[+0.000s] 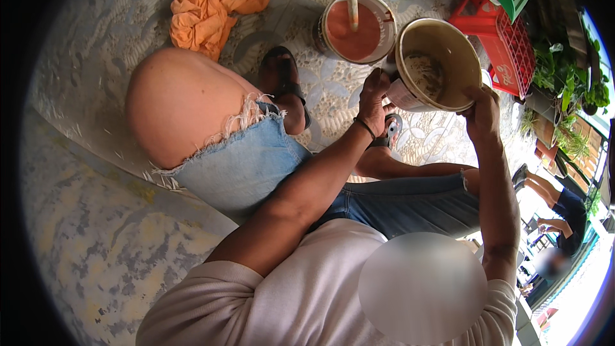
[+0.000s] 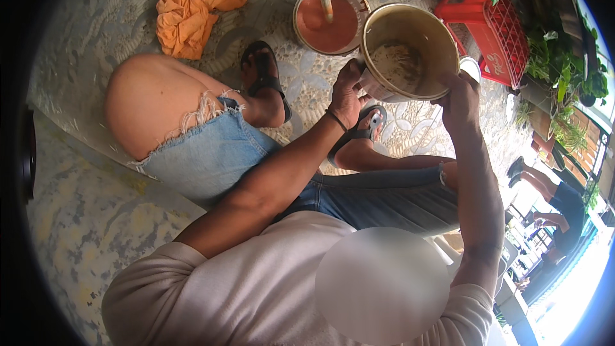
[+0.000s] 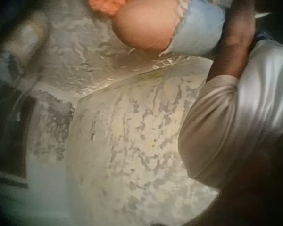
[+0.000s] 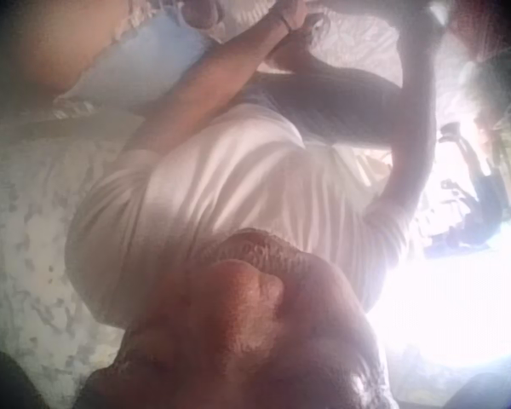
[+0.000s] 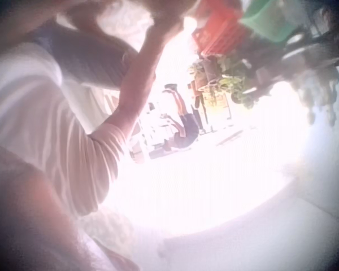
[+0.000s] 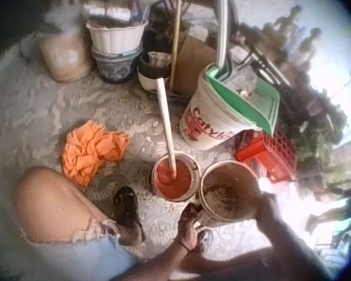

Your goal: The person sits on the floor and stirs orange paint in a bucket using a wooden stick. They then pour some of the mixed paint into a smaller container and wipe their hands with a cloth.

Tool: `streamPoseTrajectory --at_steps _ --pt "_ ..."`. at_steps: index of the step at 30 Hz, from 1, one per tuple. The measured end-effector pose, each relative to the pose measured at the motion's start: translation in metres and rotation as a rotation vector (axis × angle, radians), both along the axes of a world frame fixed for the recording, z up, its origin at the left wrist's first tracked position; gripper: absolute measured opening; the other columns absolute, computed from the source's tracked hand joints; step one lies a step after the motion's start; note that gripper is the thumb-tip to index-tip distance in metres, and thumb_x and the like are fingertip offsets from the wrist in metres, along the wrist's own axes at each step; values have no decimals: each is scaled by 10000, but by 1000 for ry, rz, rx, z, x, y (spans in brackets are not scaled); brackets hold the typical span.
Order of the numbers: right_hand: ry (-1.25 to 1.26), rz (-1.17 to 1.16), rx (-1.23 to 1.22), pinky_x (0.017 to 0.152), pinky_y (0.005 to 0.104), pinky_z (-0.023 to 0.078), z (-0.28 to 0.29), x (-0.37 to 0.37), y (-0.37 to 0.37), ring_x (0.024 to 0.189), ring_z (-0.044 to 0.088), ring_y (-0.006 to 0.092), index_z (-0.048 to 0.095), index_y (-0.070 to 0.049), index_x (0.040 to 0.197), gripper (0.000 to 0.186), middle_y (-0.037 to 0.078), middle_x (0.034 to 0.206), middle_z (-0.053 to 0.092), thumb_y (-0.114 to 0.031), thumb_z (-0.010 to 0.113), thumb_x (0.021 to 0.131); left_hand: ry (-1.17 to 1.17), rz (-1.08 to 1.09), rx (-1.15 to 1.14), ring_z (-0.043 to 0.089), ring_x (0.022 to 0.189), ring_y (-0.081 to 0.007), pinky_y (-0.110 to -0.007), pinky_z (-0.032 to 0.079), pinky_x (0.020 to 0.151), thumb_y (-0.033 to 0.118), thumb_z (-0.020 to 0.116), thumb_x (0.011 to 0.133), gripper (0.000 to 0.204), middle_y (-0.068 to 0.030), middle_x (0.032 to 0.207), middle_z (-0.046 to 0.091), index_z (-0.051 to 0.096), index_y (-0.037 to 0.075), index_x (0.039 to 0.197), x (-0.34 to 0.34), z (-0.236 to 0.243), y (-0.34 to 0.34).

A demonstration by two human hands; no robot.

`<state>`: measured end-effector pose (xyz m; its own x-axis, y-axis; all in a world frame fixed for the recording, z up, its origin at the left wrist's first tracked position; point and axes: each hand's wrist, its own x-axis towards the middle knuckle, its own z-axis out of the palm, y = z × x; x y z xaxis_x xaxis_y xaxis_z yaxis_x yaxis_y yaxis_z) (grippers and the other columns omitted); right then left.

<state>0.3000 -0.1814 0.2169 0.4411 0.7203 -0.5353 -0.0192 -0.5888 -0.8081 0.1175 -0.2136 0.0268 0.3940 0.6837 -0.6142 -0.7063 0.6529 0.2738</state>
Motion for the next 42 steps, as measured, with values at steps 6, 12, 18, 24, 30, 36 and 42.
streamPoseTrajectory --at_steps 6,12,18,24,30,36,42 --pt "125 -33 59 515 270 438 21 30 -37 549 585 143 644 23 904 82 76 731 639 -34 601 863 -18 60 -170 570 1121 -253 -472 441 950 774 574 887 942 -77 1356 567 424 85 1513 2 8 2" --pt "40 -117 93 507 248 411 86 59 -87 545 537 92 640 -15 877 68 6 702 597 -59 589 870 279 -12 -488 565 627 -166 -301 414 576 795 492 933 733 -20 775 585 603 75 1018 7 17 -8" --pt "-79 -293 122 477 226 372 112 116 -151 509 486 60 618 -63 850 49 -21 694 575 -104 604 872 394 72 -127 430 483 -93 -253 296 437 599 542 1024 521 29 658 489 599 99 892 8 48 5" --pt "-72 -379 153 508 268 440 75 184 -245 545 559 128 656 28 909 140 47 732 627 -99 617 865 381 211 198 455 491 -84 -237 319 428 436 538 1071 382 8 682 520 589 87 925 -4 116 36" --pt "-849 -254 51 578 351 481 -78 217 -352 599 566 205 679 5 947 165 77 755 643 -139 671 867 385 274 573 535 620 -107 -235 395 510 357 620 1046 271 -13 824 619 624 89 1007 -47 184 62" --pt "-268 -800 -111 584 351 483 -193 171 -440 612 560 198 661 -2 959 187 74 763 629 -183 661 909 590 302 895 537 719 -144 -264 415 619 297 648 1034 262 -43 881 628 644 39 1082 -117 253 91" --pt "-158 -894 -91 591 351 486 -237 151 -446 625 554 190 642 -10 971 218 71 772 614 -227 650 950 803 347 1063 541 735 -152 -280 410 647 259 639 1040 261 -55 901 635 637 4 1100 -134 306 108"
